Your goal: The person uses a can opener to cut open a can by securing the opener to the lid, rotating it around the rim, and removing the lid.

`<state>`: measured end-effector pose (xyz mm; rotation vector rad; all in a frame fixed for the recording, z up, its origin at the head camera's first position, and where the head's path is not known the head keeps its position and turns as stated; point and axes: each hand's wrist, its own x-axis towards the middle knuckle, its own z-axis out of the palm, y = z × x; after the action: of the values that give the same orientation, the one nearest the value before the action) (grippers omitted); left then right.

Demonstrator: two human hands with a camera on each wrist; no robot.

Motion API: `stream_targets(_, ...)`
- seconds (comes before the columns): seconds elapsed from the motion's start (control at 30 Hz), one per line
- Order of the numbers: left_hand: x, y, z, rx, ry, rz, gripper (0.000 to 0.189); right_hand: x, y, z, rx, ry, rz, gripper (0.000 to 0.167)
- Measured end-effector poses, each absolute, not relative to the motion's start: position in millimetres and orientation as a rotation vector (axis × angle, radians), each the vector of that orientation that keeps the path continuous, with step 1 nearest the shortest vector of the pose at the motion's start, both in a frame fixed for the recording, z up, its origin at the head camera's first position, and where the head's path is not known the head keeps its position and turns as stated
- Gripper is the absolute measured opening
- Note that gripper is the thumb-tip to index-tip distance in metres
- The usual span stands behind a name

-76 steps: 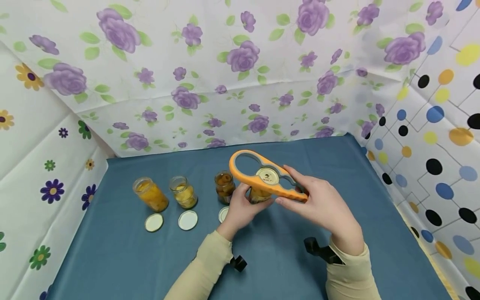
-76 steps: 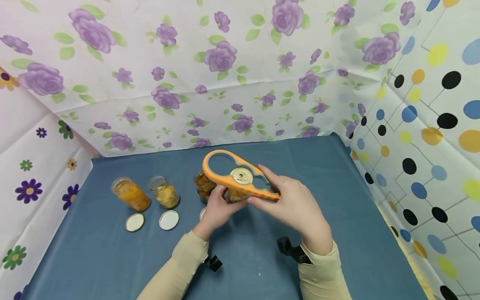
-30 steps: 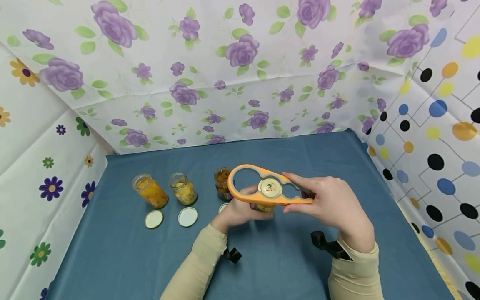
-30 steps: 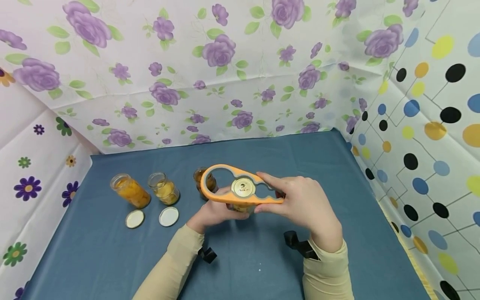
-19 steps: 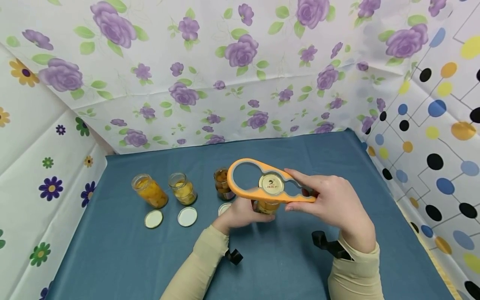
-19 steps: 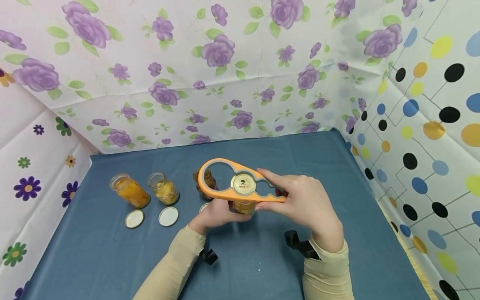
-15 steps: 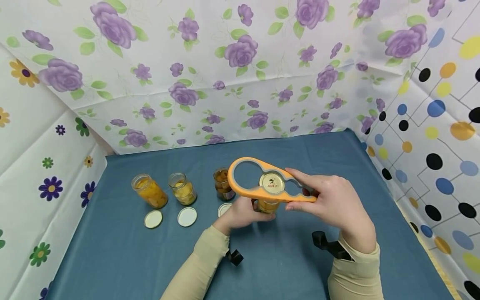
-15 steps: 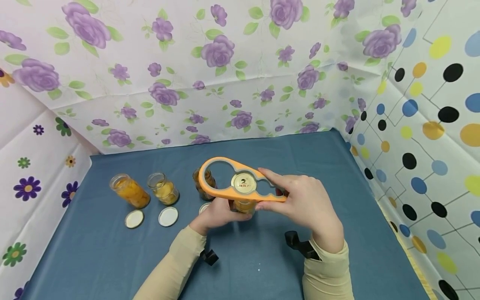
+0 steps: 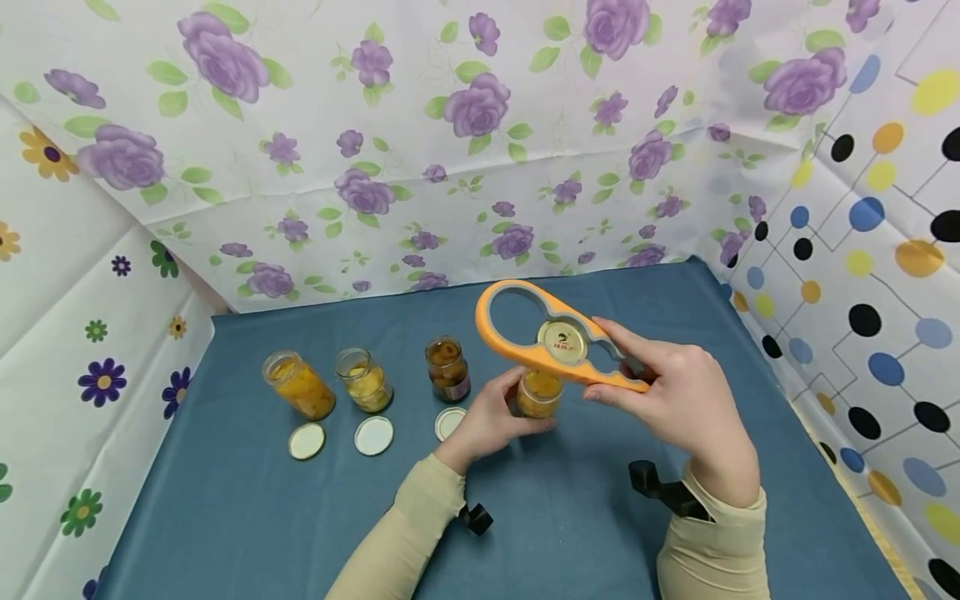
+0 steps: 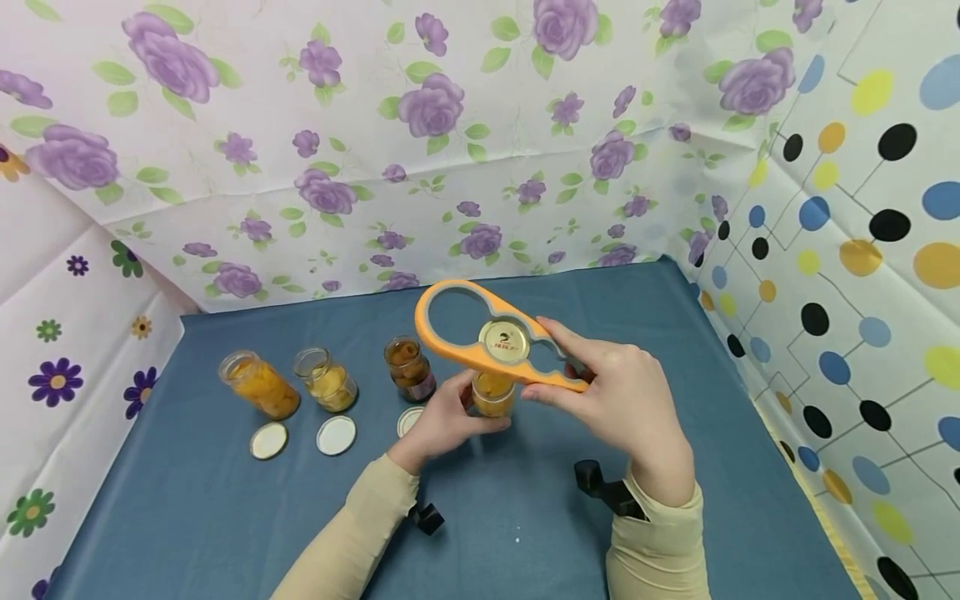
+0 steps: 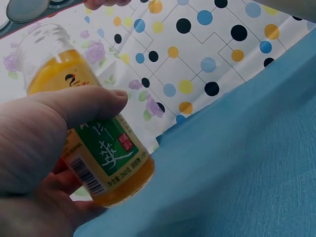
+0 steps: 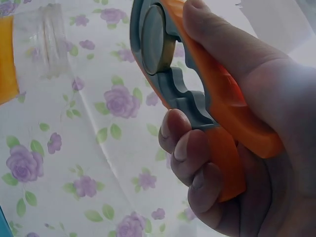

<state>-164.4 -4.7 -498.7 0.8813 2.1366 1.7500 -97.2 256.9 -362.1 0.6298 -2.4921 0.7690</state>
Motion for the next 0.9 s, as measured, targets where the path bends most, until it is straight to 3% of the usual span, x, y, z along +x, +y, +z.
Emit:
stream_targets(0.23, -173.6, 4.6, -499.7, 0.822, 2.25, 1.75, 0.064, -97.2, 258.9, -362.1, 0.585, -2.476, 0.775, 0.084)
stream_targets(0.7, -194.4, 23.6, -520.2, 0.395, 2.371, 1.866, 0.056, -98.0, 259.4, -363.4, 0.586, -2.487, 0.772, 0.082)
stream_targets(0.9, -195.7, 27.1, -530.8, 0.35, 2.431, 1.878, 0.053, -98.1, 259.9, -364.5, 0.576, -2.501, 0.773, 0.081)
